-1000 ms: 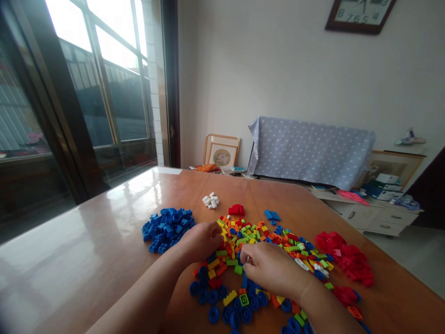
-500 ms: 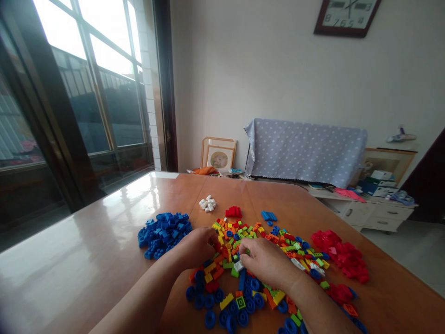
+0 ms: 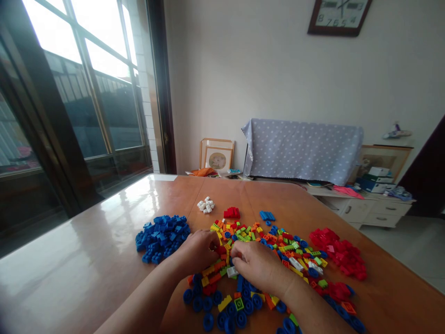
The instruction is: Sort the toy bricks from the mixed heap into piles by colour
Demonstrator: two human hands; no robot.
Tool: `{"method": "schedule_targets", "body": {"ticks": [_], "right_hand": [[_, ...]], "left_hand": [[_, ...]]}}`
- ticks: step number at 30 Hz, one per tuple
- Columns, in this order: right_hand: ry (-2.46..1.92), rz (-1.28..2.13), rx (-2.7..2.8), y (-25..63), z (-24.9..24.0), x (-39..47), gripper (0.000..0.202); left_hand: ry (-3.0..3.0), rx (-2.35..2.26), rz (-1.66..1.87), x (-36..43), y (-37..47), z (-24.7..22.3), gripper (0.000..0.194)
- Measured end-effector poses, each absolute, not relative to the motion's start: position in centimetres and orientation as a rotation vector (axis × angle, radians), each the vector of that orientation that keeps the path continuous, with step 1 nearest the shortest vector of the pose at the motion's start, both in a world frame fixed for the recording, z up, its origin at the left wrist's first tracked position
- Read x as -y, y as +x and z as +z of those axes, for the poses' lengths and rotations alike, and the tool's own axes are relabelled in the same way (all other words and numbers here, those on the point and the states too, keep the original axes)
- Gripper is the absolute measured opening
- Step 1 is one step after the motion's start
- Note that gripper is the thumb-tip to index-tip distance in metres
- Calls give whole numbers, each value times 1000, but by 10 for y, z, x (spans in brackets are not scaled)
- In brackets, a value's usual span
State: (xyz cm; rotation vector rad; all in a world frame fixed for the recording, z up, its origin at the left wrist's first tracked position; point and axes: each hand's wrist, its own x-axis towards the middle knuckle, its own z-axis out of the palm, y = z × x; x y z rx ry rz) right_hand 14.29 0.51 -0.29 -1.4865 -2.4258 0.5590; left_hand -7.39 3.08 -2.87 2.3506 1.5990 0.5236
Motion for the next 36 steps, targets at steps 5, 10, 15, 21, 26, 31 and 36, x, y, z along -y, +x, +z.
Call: {"method": "schedule_targets", "body": {"ticks": [5, 10, 15, 21, 26, 31, 36], "right_hand": [[-1524, 447, 2428, 143, 0, -5, 21], [-1395, 549, 2442, 144, -4, -3, 15], [-1315, 696, 2155, 141, -12, -9, 15], [-1193, 998, 1851, 134, -17, -13, 20], [-1116, 1193, 1699, 131, -19, -13, 27], [-1096, 1287, 1615, 132, -15, -11, 28], [-1086, 1419, 1504, 135, -13, -12, 31]], "left_hand": [[2333, -1574, 534, -31, -74, -27, 14], [2266, -1467, 711, -29, -73, -24, 17], [2137, -1321, 798, -25, -66, -18, 19], [2037, -1201, 933, -21, -62, -15, 14], [1998, -1173, 949, -16, -57, -10, 14], [1881, -1113, 1001, -15, -53, -9, 18], [1859, -1078, 1041, -18, -53, -10, 22]]}}
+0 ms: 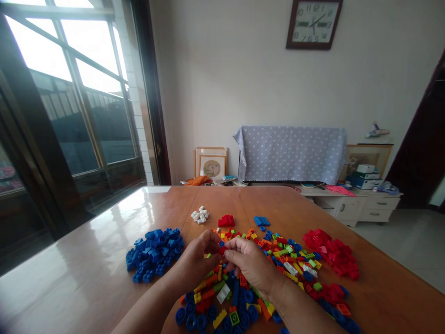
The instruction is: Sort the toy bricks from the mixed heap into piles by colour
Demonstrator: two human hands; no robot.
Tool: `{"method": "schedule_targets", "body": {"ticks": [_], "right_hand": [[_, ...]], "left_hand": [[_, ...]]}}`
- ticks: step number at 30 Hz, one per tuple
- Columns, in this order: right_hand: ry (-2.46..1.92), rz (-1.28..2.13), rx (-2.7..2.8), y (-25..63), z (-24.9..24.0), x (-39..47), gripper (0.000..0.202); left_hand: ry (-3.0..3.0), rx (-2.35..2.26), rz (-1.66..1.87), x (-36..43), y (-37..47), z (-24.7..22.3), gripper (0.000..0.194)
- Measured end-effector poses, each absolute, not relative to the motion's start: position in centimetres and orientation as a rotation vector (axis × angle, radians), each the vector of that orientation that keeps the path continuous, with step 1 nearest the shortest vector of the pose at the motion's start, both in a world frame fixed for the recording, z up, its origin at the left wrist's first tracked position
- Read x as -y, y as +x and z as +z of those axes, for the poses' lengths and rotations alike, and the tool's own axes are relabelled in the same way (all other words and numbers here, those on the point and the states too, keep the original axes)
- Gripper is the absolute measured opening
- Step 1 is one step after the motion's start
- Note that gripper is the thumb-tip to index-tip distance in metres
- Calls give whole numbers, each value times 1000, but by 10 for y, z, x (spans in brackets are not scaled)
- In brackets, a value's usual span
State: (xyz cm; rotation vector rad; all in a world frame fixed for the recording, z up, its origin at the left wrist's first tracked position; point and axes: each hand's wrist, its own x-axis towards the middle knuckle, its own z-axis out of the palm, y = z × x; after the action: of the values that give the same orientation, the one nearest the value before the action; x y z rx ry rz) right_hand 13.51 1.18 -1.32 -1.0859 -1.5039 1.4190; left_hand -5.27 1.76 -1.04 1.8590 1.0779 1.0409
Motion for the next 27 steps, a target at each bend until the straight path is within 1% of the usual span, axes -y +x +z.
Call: {"method": "schedule_targets", "body": {"ticks": [6, 11, 13, 17, 22, 27], "right_hand": [[-1067, 1467, 1424, 135, -13, -12, 33], [-1149, 1421, 1499, 136, -10, -12, 34], [-1194, 1334, 1542, 142, -7, -14, 37], [-1245, 1013, 1548, 166, 7, -22, 41], [-1296, 766, 1464, 197, 22, -29, 46], [-1345, 498, 1705, 217, 25, -26, 33]], "left_hand": [[1928, -1065, 1059, -17, -52, -12, 14], [1992, -1108, 1039, -18, -53, -15, 10], [2016, -1180, 1040, -22, -56, -15, 12], [2035, -1409, 1076, -31, -64, -18, 18], [2079, -1610, 1069, -37, -70, -24, 17], [2140, -1650, 1074, -38, -73, -31, 19]]}}
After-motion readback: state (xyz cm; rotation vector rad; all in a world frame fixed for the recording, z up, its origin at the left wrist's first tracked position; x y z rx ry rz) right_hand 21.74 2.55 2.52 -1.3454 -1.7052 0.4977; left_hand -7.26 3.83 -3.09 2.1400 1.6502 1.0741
